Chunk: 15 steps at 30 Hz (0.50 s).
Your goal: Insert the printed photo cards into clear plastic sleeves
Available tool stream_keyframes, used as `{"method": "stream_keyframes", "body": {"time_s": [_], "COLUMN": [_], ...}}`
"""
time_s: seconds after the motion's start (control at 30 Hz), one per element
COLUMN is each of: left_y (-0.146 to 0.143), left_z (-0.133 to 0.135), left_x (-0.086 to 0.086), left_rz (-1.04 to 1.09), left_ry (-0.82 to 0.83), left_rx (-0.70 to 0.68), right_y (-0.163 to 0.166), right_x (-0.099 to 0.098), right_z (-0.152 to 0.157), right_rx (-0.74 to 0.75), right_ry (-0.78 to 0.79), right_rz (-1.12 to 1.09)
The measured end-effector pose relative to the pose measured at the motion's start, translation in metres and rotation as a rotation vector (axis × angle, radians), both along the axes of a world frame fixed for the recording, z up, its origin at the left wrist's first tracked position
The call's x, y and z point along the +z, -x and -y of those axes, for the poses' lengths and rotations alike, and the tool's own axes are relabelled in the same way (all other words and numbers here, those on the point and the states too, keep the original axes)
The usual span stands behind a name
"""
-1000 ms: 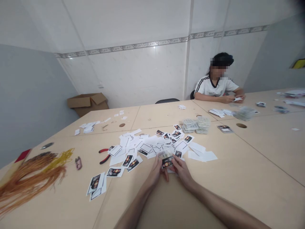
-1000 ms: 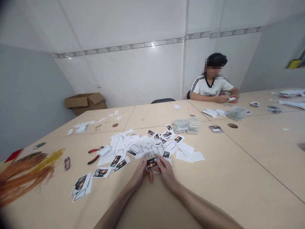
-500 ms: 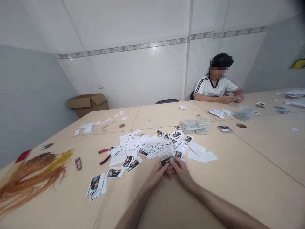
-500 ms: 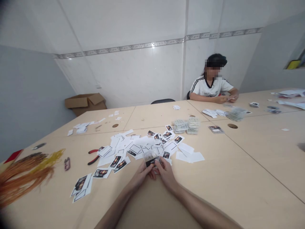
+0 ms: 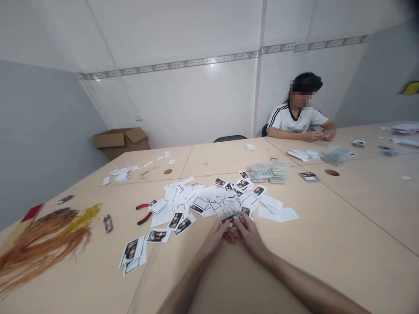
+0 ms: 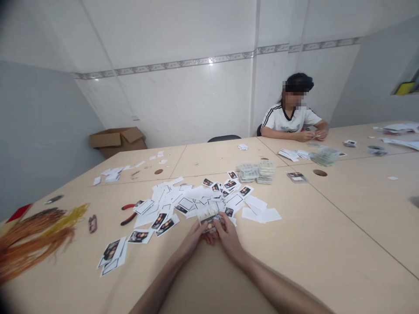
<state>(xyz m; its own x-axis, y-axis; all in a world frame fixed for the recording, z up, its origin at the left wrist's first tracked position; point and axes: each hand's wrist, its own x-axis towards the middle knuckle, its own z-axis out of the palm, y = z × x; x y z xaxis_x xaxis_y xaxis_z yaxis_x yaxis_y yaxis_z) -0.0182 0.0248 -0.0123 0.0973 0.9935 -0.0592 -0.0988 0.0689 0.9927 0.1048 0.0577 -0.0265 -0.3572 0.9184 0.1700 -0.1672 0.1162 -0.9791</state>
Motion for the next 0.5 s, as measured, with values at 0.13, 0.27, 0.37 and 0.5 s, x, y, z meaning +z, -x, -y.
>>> {"method": "stream_keyframes", "body": {"time_s": [0.13,0.27,0.37,0.5], "left_y": [0.000,0.000,0.000,-0.001], "left_z": [0.001,-0.002,-0.005,-0.006], "left_x": [0.000,-0.006,-0.010,-0.010], "left_rz": [-0.015,-0.005,-0.005,-0.007], "left_ry": [0.008,0.030,0.027,0.012], "left_rx": [0.031,0.086,0.096,0.072], "right_y": [0.001,0.001,0.000,0.000], "right_x": [-0.002,-0.003,-0.002,-0.001], "right_z": [-0.001,-0.001,0.000,0.000], "right_rx": [-0.009,-0.045,-0.060,-0.026], "right_ry": [0.001,-0.008,-0.015,-0.013], "right_rz": [0.015,0.024,0.017,0.013]}}
